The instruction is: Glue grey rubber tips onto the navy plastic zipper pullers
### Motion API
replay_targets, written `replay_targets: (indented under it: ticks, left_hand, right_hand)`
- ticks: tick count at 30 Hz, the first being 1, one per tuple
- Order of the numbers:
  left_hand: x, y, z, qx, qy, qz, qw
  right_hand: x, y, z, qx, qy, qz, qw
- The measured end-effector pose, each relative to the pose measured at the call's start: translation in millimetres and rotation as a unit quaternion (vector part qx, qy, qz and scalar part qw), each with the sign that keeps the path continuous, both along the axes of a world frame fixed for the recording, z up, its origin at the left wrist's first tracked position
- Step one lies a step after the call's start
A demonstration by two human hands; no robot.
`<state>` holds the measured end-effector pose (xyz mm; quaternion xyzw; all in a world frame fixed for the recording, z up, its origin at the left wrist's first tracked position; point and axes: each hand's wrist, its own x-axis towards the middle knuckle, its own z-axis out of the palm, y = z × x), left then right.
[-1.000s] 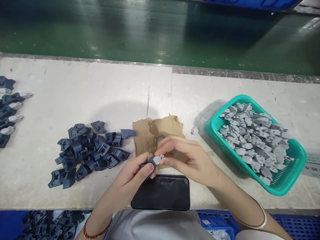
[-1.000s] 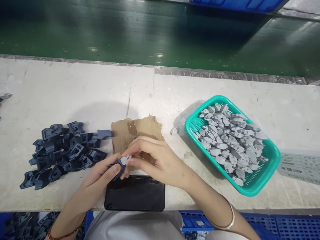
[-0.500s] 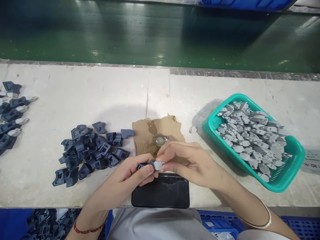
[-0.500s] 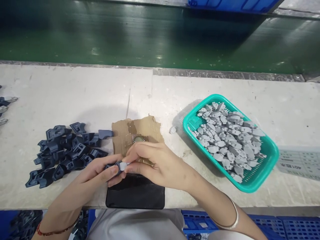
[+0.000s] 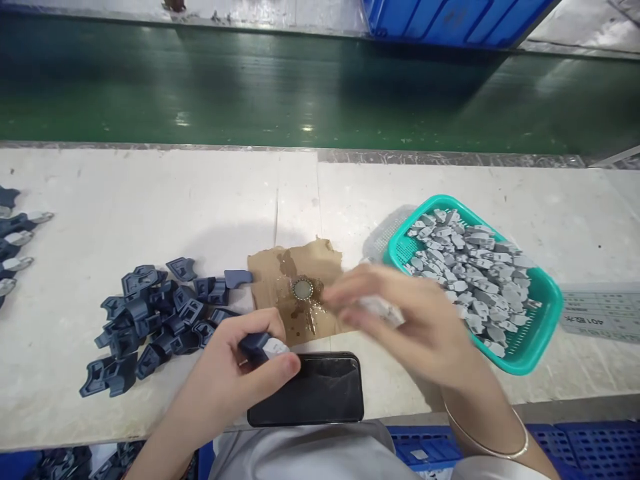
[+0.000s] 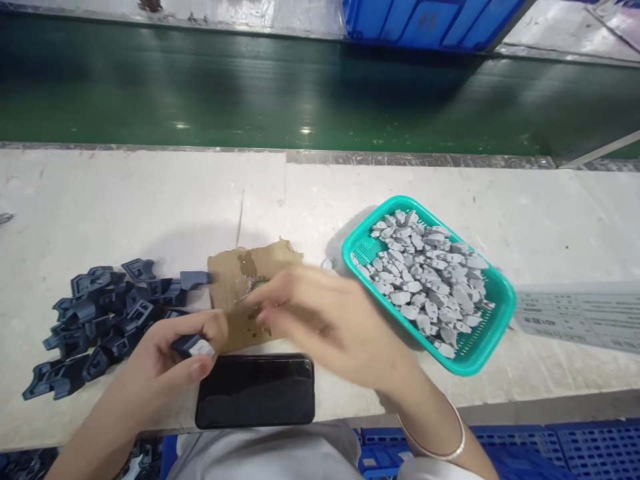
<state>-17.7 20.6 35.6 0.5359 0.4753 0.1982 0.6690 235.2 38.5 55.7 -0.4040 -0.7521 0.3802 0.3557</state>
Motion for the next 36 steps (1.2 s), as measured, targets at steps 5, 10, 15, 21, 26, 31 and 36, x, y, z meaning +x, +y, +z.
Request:
replay_targets:
  ticks: [5, 10, 15, 21, 26, 31, 36]
  left_hand:
    - [12.8, 13.0, 16.8, 0.124, 0.186, 0.132, 0.966]
    - [4.7, 42.1, 16.5, 0.259, 0.298, 0.124, 0.910]
    - [-7.3, 79.2, 21.6, 0.308, 0.444, 0.067, 0.839]
    - [-22.9, 117.6, 4.1, 0.273, 0.478, -0.015, 0.835]
    - [-32.7, 108.6, -4.9, 0.334, 0.470, -0.022, 0.817]
    - [-37.3, 76.5, 4.2, 0.387, 0.414, -0.138, 0.812]
    - [-41.1, 66.1, -6.9, 0.376, 0.415, -0.206, 0.803]
  right_hand:
    - [61.8, 8.0, -0.1, -0.010, -0.349, -0.284, 0.893]
    - [76.6, 11.2, -17.7, -0.110, -0.498, -0.280, 0.813]
    - [66.5, 12.5, -21.3, -0.103, -0.545, -0.249, 0.794]
    - [75.0, 13.8, -25.6, -0.075, -0.495, -0.219, 0.837]
    - [82.4, 13.1, -23.3, -0.117, -0.417, -0.191, 0.881]
    - [84.9, 12.5, -18.5, -0.147, -0.366, -0.172, 0.903]
    - [85.8, 14.0, -14.7, -0.159, -0.347, -0.176, 0.907]
